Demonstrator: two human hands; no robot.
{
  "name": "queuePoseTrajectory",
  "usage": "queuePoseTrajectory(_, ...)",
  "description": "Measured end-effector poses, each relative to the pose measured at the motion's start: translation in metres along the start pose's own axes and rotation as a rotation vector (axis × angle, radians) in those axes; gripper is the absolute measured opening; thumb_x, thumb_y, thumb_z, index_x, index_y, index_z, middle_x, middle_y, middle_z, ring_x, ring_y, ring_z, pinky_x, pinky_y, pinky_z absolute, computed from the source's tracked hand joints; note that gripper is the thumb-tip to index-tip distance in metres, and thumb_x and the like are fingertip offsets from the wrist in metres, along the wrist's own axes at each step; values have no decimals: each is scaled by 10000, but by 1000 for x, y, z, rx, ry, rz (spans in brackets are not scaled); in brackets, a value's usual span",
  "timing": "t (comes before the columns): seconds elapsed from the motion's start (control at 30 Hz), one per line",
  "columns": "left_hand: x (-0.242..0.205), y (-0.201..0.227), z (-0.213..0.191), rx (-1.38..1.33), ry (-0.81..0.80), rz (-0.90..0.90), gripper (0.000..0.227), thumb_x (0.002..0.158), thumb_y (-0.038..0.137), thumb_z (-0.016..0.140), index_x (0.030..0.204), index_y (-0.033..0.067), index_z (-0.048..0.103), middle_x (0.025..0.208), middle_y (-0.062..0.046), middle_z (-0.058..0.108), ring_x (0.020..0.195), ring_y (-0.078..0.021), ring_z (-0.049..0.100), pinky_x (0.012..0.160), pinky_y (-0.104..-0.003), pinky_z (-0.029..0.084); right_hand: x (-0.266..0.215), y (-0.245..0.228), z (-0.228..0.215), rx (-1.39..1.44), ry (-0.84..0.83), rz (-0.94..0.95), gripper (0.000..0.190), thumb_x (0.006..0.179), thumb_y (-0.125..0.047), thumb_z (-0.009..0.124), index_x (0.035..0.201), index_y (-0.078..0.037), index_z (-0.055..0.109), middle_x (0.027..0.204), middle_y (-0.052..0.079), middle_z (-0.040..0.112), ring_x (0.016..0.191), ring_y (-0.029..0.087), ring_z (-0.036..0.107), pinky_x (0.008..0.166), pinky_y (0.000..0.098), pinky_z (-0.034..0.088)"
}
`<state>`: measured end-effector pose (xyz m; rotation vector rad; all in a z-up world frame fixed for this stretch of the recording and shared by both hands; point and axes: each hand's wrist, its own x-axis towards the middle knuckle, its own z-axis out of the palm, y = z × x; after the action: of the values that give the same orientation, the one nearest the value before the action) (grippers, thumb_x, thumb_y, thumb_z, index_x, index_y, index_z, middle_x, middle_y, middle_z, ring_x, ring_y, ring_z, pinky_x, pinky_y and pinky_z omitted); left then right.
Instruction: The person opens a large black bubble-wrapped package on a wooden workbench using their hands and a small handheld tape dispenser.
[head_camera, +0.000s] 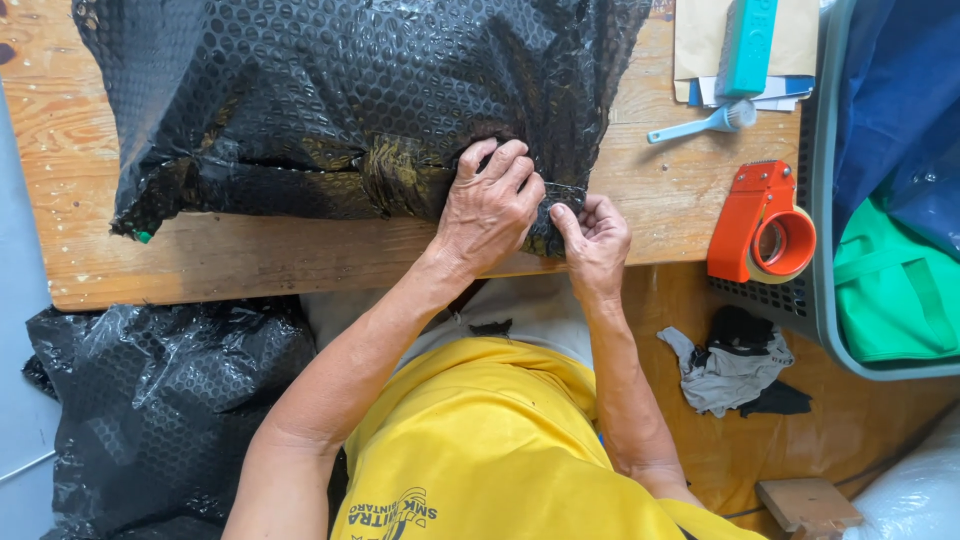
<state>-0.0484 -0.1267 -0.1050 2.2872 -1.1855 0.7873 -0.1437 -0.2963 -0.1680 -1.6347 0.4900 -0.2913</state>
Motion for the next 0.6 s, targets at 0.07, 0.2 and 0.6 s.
queuePoseTrajectory(0.07, 1, 0, -5, 1, -6, 8, 99, 875, 130, 702, 888, 49, 647, 950, -120, 589, 1187, -285, 583, 1087, -479, 323, -2, -5, 3, -34, 7, -15, 154, 959, -108, 800, 988, -39, 666, 694, 2, 607, 572, 35, 641, 494, 173, 490)
queuePoseTrajectory(0.2, -2, -6, -20, -34, -39, 11, 133, 880, 178, 694, 857, 58, 641, 951, -103, 589, 1197, -264, 577, 1081, -464, 334, -13, -12, 10, -162, 0, -26, 149, 921, -132, 823, 914, -71, 688, 664, 17, 588, 528, 50, 620, 439, 199, 455)
queuePoseTrajectory(0.6, -45, -32, -96, -48, -161, 20, 53, 832, 163, 681, 812, 125, 650, 918, -39, 621, 1144, -195, 630, 1076, -421, 360, -71, 3, 54, -31, -367, 283, 195, 920, -183, 793, 980, -17, 710, 784, 102, 743, 698, 149, 743, 571, 309, 620)
